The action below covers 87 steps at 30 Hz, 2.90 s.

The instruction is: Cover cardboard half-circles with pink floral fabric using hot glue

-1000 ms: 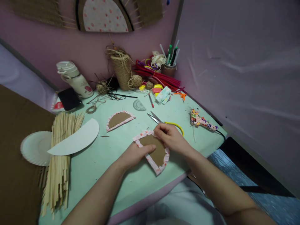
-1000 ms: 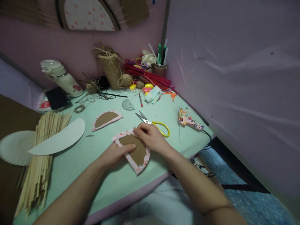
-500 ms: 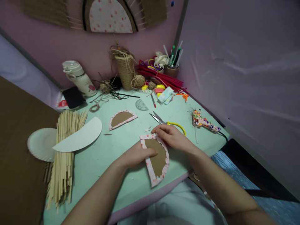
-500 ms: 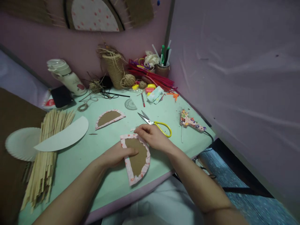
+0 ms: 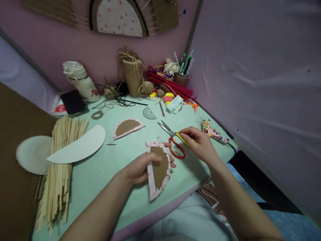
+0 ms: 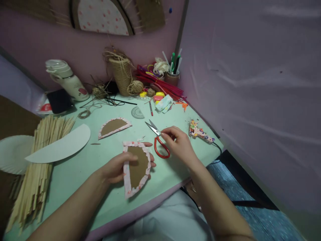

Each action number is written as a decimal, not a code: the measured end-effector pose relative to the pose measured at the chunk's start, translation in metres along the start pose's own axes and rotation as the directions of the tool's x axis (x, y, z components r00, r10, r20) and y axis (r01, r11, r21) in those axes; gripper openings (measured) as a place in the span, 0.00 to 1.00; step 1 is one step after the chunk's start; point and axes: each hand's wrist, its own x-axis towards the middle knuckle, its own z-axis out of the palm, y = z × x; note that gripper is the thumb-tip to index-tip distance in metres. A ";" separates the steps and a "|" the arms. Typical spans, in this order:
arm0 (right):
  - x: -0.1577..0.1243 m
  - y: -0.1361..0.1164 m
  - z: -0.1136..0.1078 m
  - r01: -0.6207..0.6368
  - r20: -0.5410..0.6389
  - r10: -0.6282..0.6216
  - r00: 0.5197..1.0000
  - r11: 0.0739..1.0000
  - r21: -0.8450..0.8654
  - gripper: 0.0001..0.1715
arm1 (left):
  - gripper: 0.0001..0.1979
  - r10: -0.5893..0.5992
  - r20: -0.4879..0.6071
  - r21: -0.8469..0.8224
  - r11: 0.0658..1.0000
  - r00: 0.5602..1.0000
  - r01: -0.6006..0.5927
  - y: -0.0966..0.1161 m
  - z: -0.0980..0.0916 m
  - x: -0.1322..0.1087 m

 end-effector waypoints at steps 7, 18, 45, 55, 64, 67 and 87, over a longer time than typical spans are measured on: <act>-0.009 0.023 0.002 -0.015 0.131 0.070 0.989 0.926 -0.378 0.15 | 0.34 0.085 -0.008 -0.076 0.993 0.996 -0.086 0.011 -0.002 -0.010; 0.013 0.018 0.011 -0.027 0.241 0.267 0.933 0.721 -0.693 0.07 | 0.34 0.097 -0.183 0.118 0.990 0.978 -0.076 0.014 -0.009 -0.006; -0.034 -0.008 0.013 0.343 0.327 -0.200 0.923 0.812 -0.472 0.14 | 0.46 0.169 -0.023 0.292 0.944 0.985 -0.155 -0.011 -0.019 0.012; -0.038 -0.007 0.016 0.319 0.354 -0.169 0.920 0.847 -0.425 0.11 | 0.48 0.203 0.005 0.259 0.946 0.979 -0.197 -0.011 -0.017 0.010; -0.038 -0.005 0.016 0.330 0.378 -0.177 0.909 0.860 -0.390 0.11 | 0.48 0.177 0.008 0.249 0.953 0.984 -0.173 -0.012 -0.018 0.011; -0.039 -0.004 0.015 0.330 0.378 -0.177 0.909 0.859 -0.391 0.11 | 0.47 0.178 0.012 0.252 0.952 0.984 -0.176 -0.012 -0.019 0.010; -0.002 0.036 0.012 -0.006 0.042 0.056 0.998 0.664 -0.748 0.16 | 0.38 -0.001 0.058 0.098 0.995 0.998 -0.004 -0.003 -0.016 0.005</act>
